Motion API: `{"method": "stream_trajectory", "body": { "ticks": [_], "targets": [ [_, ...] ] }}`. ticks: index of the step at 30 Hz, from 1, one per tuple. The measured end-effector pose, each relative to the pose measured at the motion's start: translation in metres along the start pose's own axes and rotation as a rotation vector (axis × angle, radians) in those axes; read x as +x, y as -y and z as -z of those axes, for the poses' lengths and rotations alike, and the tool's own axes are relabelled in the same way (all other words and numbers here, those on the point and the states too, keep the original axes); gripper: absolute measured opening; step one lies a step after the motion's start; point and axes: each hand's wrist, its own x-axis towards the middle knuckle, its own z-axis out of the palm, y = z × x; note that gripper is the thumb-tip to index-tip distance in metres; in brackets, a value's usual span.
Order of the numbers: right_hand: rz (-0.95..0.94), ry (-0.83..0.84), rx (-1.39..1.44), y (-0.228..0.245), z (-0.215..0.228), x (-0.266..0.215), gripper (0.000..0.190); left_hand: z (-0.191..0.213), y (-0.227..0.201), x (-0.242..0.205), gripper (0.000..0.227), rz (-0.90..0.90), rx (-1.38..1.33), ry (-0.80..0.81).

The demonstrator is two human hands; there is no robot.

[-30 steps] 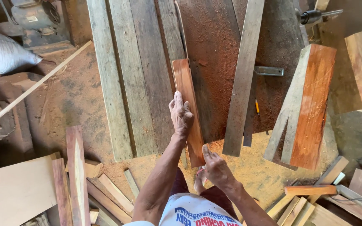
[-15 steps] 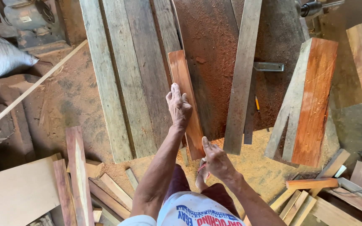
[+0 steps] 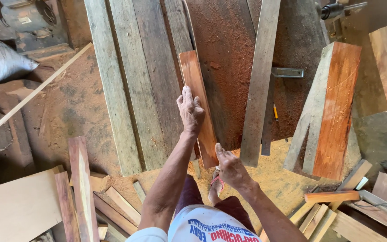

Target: Measuring and marking a wooden plank with a pencil and L-square in a workshop environment.

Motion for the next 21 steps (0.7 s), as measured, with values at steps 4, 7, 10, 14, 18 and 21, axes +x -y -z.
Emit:
{"method": "stream_trajectory", "body": {
  "ticks": [4,7,10,14,18,21],
  "targets": [
    [0.088,-0.110,-0.043,-0.002,-0.004,0.003,0.064,0.002,-0.001,0.007,0.055,0.036,-0.004,-0.001],
    [0.105,-0.124,-0.067,0.000,0.000,0.006,0.062,0.000,0.002,0.009,0.053,-0.035,0.000,-0.030],
    [0.058,-0.073,-0.047,0.000,0.001,0.011,0.061,-0.001,0.002,0.012,0.054,-0.010,0.024,-0.022],
    [0.015,-0.019,-0.037,-0.007,-0.005,0.012,0.062,-0.004,0.005,0.014,0.053,-0.018,0.012,-0.031],
    [0.032,-0.038,-0.032,0.001,0.007,0.021,0.068,-0.005,0.005,0.018,0.052,-0.026,0.018,-0.050],
    [0.042,-0.075,-0.024,0.009,0.018,0.027,0.069,0.001,-0.003,0.025,0.053,0.008,-0.008,-0.015]
  ]
}}
